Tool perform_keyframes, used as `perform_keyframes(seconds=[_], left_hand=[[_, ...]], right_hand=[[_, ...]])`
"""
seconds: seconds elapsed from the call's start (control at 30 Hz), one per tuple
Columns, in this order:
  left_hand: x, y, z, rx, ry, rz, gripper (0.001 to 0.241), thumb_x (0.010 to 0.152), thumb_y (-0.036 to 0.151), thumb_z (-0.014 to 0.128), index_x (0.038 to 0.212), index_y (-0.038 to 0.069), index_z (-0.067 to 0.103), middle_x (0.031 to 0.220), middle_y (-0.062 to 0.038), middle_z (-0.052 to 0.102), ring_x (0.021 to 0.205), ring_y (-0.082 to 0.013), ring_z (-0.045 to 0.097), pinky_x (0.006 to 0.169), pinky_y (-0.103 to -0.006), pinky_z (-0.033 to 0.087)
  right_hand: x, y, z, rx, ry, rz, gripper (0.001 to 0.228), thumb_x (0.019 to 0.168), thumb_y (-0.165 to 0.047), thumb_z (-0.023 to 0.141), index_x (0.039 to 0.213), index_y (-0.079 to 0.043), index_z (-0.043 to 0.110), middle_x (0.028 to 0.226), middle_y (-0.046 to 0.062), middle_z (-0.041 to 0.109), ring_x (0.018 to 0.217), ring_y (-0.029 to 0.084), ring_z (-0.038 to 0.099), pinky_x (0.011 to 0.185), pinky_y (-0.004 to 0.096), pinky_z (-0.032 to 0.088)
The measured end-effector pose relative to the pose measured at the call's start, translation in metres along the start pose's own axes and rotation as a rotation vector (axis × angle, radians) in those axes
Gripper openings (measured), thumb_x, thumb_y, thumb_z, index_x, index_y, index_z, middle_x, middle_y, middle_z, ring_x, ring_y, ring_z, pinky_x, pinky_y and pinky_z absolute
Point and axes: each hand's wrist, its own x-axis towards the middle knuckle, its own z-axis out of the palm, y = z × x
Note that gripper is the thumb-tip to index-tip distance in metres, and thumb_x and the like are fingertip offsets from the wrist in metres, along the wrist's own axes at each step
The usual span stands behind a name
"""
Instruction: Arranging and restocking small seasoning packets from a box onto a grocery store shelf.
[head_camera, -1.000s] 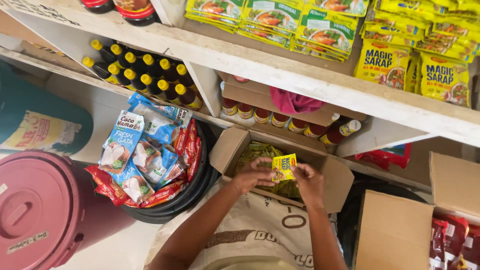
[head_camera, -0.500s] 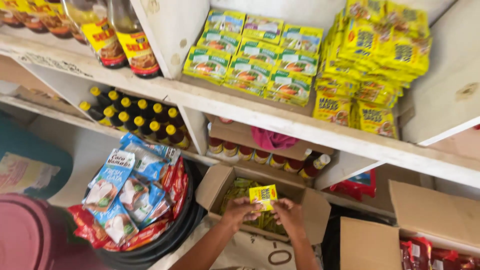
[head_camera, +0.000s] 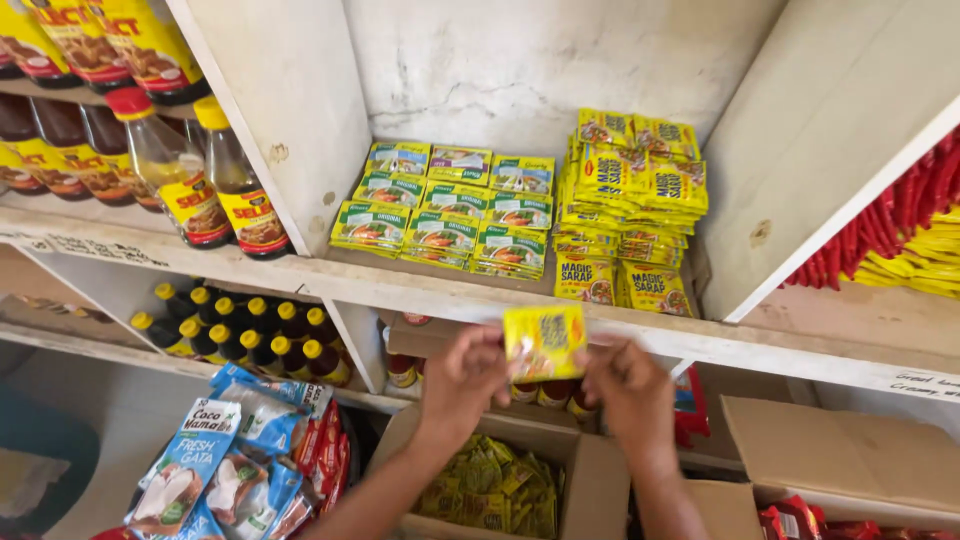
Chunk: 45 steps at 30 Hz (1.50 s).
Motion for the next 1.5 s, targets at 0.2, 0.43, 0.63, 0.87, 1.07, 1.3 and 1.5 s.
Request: perform_keyframes(seconds=[0.2,0.43,0.63,0.87,1.07,1.3,1.5], left_hand=[[0.127,0.061,0.078,0.364,-0.096,0.595,0.017,0.084,0.006,0.078,0.100,-0.001,0.077,0.083,-0.008,0.078,0.071,-0.0073,0.069,0.064,-0.0257,0.056],[0.207,0.097,0.147,0.690,0.017,0.557,0.019,0.078,0.026,0.080,0.091,0.013,0.083,0.085,-0.009,0.079,0.076,-0.0245,0.076,0.074,-0.0359,0.058],[0.249,0.084,0.172,0.887,-0.020,0.611,0.014,0.078,0.030,0.078,0.086,0.023,0.085,0.090,-0.007,0.078,0.088,-0.0312,0.075,0.079,-0.0430,0.059],[0.249,0.083,0.189,1.120,0.000,0.583,0.016,0.084,0.027,0.071,0.087,0.014,0.080,0.090,-0.015,0.077,0.089,-0.0337,0.075,0.078,-0.0476,0.059],[0.241,0.089,0.189,1.219,-0.026,0.613,0.019,0.083,0.019,0.066,0.093,0.008,0.078,0.092,-0.019,0.076,0.090,-0.0354,0.076,0.077,-0.0484,0.060],[0.238,0.092,0.186,1.218,-0.003,0.677,0.019,0.079,0.022,0.069,0.091,0.010,0.077,0.089,-0.017,0.077,0.088,-0.0347,0.075,0.075,-0.0494,0.059],[0.207,0.116,0.163,0.993,0.037,0.628,0.019,0.083,0.020,0.064,0.084,0.022,0.084,0.093,-0.011,0.077,0.087,-0.0327,0.073,0.078,-0.0451,0.057]], right_hand=[[0.098,-0.083,-0.036,0.221,0.167,-0.295,0.014,0.096,-0.007,0.072,0.106,0.003,0.070,0.075,0.001,0.066,0.061,0.007,0.058,0.055,0.024,0.048],[0.169,-0.068,-0.041,0.047,0.373,-0.502,0.016,0.101,-0.003,0.065,0.114,0.003,0.071,0.093,0.007,0.068,0.070,0.010,0.061,0.064,0.027,0.050],[0.186,-0.059,-0.037,-0.361,0.585,-0.626,0.017,0.101,-0.001,0.062,0.115,0.003,0.071,0.109,0.020,0.067,0.095,0.034,0.067,0.087,0.045,0.052],[0.176,-0.063,-0.030,-0.478,0.594,-0.567,0.022,0.103,-0.006,0.056,0.121,0.004,0.065,0.121,0.024,0.059,0.105,0.043,0.063,0.091,0.051,0.051],[0.170,-0.065,-0.027,-0.592,0.580,-0.477,0.024,0.103,-0.014,0.059,0.121,0.000,0.066,0.124,0.021,0.057,0.101,0.041,0.065,0.083,0.052,0.053],[0.164,-0.072,-0.025,-0.603,0.585,-0.472,0.024,0.102,-0.014,0.060,0.122,-0.002,0.066,0.126,0.018,0.056,0.101,0.040,0.066,0.081,0.051,0.054],[0.131,-0.088,-0.032,-0.517,0.622,-0.638,0.032,0.099,-0.002,0.060,0.131,-0.001,0.063,0.131,0.020,0.056,0.108,0.040,0.065,0.086,0.050,0.055]])
